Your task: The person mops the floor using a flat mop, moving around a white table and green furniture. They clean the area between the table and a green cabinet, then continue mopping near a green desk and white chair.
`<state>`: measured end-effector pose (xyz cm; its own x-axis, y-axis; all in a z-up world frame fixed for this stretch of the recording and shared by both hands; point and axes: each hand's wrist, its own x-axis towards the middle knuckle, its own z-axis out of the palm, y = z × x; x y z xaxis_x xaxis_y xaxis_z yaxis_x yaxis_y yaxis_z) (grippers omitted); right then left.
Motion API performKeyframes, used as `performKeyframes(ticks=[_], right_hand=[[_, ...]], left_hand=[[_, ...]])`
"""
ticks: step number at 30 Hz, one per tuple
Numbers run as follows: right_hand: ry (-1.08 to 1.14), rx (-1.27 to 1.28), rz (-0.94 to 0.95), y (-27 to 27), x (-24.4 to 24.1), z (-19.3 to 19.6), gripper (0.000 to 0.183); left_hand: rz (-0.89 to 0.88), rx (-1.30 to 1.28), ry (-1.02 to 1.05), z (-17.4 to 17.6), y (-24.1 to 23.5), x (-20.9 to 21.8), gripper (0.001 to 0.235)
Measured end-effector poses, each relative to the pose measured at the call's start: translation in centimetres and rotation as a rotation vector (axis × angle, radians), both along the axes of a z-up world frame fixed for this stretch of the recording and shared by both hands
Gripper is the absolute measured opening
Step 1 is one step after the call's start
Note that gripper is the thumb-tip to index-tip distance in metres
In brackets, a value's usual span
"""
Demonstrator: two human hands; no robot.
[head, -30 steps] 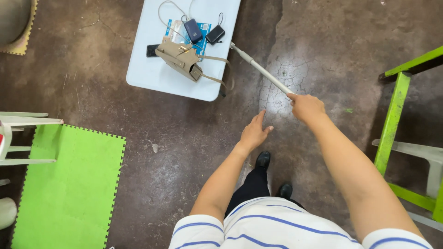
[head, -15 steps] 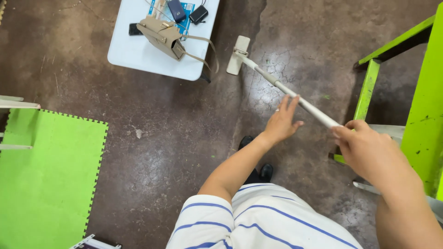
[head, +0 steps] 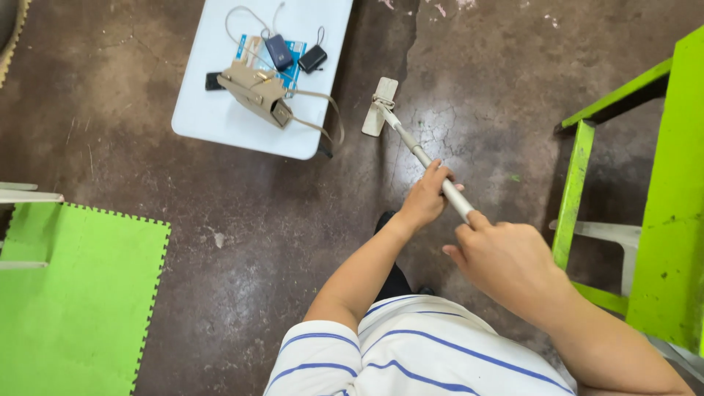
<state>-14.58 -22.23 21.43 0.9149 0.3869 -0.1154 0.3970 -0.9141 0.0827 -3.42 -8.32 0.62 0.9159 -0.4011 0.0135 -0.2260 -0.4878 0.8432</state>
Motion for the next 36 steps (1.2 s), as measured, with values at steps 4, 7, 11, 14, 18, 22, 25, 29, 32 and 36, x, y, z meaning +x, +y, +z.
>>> performKeyframes(ticks=[4, 7, 11, 14, 18, 22, 25, 29, 32, 36], right_hand=[[-0.065, 0.045, 0.018, 2.6, 10.1, -6.8, 0.014], [-0.112, 0.126, -0.022, 3.5, 19.0, -12.4, 0.01], [-0.08, 0.251, -0.217, 4.0, 30.5, -17.1, 0.017], [-0.005, 0.31, -0.328, 3.7, 36.0, -22.2, 0.024], [0.164, 0.428, -0.455, 2.3, 39.6, -28.1, 0.05], [0.173, 0.466, -0.424, 1.9, 37.0, -24.7, 0.046], [0.199, 0.403, -0.437, 1.5, 33.4, -21.8, 0.047], [0.203, 0.342, -0.384, 0.7, 27.2, -14.8, 0.049], [0.171, 0.292, -0.378, -0.3, 20.3, -8.5, 0.044], [0.059, 0.23, -0.383, -0.9, 11.5, -1.7, 0.03]], left_hand=[[0.027, 0.031, 0.027, -1.5, 3.0, 9.3, 0.045], [0.066, 0.208, 0.101, -1.1, 4.9, 14.0, 0.072], [0.027, 0.213, 0.145, 1.2, 7.6, 19.5, 0.07], [0.015, 0.269, 0.199, -0.1, 8.9, 22.4, 0.071], [0.024, 0.315, 0.256, -0.7, 10.0, 24.4, 0.07], [0.0, 0.336, 0.254, -1.1, 9.5, 25.1, 0.072], [-0.018, 0.323, 0.23, -1.9, 8.0, 24.2, 0.075], [-0.057, 0.269, 0.158, -0.8, 4.9, 22.0, 0.08], [-0.092, 0.217, 0.076, 1.7, 2.2, 18.6, 0.083], [-0.195, 0.216, 0.053, 0.2, -1.6, 14.0, 0.073]])
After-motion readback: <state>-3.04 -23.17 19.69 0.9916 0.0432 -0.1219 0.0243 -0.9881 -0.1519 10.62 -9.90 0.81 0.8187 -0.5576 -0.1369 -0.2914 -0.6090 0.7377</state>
